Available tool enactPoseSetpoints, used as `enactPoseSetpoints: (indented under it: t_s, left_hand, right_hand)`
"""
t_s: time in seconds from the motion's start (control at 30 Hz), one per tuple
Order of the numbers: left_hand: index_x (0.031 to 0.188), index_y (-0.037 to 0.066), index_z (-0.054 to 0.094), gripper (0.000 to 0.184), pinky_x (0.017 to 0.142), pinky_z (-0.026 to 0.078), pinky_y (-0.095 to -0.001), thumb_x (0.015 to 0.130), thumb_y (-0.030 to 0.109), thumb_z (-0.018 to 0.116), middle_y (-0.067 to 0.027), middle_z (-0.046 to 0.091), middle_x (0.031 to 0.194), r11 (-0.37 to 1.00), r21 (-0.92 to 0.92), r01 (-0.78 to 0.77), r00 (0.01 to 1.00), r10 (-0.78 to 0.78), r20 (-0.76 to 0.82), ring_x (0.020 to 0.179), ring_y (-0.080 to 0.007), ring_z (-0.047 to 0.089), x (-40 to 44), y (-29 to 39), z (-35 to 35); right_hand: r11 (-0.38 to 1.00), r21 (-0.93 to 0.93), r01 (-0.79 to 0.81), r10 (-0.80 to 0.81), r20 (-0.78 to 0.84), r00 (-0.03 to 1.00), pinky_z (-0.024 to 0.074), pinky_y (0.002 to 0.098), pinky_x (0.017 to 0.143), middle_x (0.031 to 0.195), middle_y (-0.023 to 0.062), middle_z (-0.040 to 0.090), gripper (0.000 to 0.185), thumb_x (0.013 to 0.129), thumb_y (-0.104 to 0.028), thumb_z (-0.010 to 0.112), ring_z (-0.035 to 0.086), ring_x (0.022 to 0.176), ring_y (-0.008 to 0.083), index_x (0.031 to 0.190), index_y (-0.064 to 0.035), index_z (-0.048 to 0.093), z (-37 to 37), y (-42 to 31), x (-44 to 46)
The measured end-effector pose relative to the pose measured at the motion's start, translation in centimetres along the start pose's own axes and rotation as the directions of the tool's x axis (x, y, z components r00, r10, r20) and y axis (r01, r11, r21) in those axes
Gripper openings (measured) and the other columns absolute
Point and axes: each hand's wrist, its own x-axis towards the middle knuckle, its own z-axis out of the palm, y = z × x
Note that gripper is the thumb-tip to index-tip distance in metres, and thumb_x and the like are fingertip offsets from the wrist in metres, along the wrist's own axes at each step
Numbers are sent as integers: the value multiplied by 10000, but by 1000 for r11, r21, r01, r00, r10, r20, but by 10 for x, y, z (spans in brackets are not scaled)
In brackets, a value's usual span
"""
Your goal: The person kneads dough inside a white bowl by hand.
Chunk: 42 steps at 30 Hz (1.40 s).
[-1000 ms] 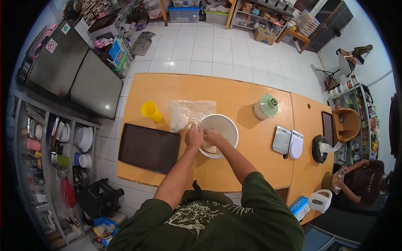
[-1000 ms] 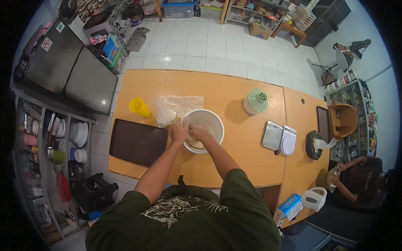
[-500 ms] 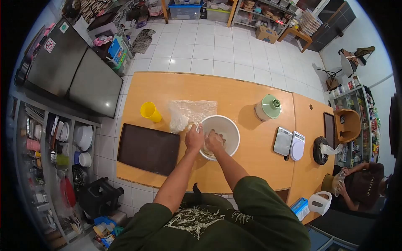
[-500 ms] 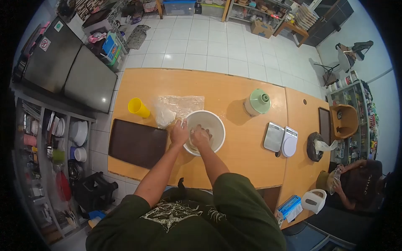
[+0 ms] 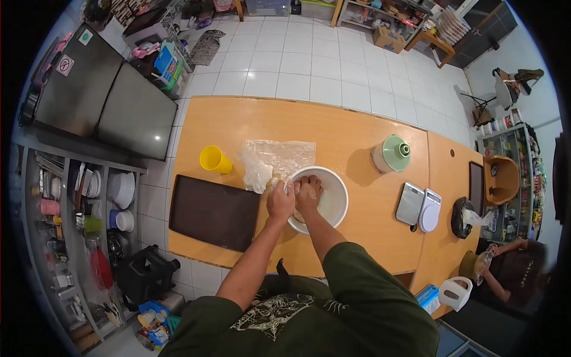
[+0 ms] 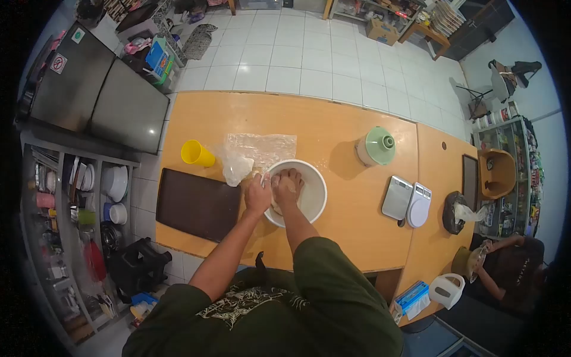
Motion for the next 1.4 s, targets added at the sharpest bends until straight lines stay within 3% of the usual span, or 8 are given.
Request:
enactPoseSetpoints:
  t_s: [0.23,0.3,0.63,0.83,1.03,1.1,1.3,1.4]
  left_hand:
    - [925,8,599,443,730,481,-568,968,435,487,-289,656,885,998,31,46,999,-46,1,852,-487,627,0,2,0]
    - [928,11,599,439,733,483,-566,968,433,485,-287,658,887,999,31,42,999,-42,2,852,-483,629,1,2,0]
    - [984,38,622,455,771,497,-557,966,465,466,-271,669,900,996,92,-13,997,6,79,883,-465,641,2,4,-3]
    - [1025,55,628,465,788,502,-558,965,485,462,-260,673,935,996,87,1,994,-10,106,896,-465,643,3,2,-2]
    - [1034,52,629,470,789,503,-556,966,486,461,-258,675,942,996,87,22,992,-33,121,913,-459,645,1,7,-7]
    - [1037,51,628,469,787,504,-555,966,484,463,-259,675,941,997,82,11,993,-20,114,912,-459,646,2,5,-7]
    - [1040,46,623,458,774,503,-557,966,472,472,-265,675,928,998,70,4,993,-12,116,904,-463,645,0,7,-2]
    - [1024,45,620,451,769,502,-558,965,469,478,-267,674,921,998,61,13,994,-19,108,903,-465,644,-1,8,-2]
  right_hand:
    - [974,212,81,-151,339,929,462,444,961,1191,227,626,720,766,-464,713,588,1109,402,1280,-11,492,-25,49,4]
    - [967,-134,218,-77,660,748,465,443,973,1220,256,607,861,717,-480,758,596,1127,393,1310,36,406,-37,58,-18]
    - [988,-55,-145,153,478,865,495,440,931,1151,315,609,833,724,-347,783,612,1108,401,1307,50,339,-51,39,-46]
    - [903,377,-207,14,456,890,495,430,918,1124,289,633,756,726,-337,803,616,1092,395,1251,76,449,-59,50,-24]
    - [968,-166,186,-50,600,798,483,406,946,1149,213,662,727,740,-391,764,634,1102,330,1335,-69,499,-162,4,-2]
    - [799,-410,440,114,821,559,455,462,985,1347,185,561,727,778,-364,708,576,1195,356,1409,-117,445,-147,8,9]
    - [875,-184,448,-216,679,701,394,562,1025,1553,264,170,749,798,-344,646,349,1321,522,1453,-134,348,-47,56,-31]
    - [961,-225,162,25,651,758,362,589,1046,1531,267,174,823,798,-391,644,237,1372,519,1498,-167,275,-57,29,-44]
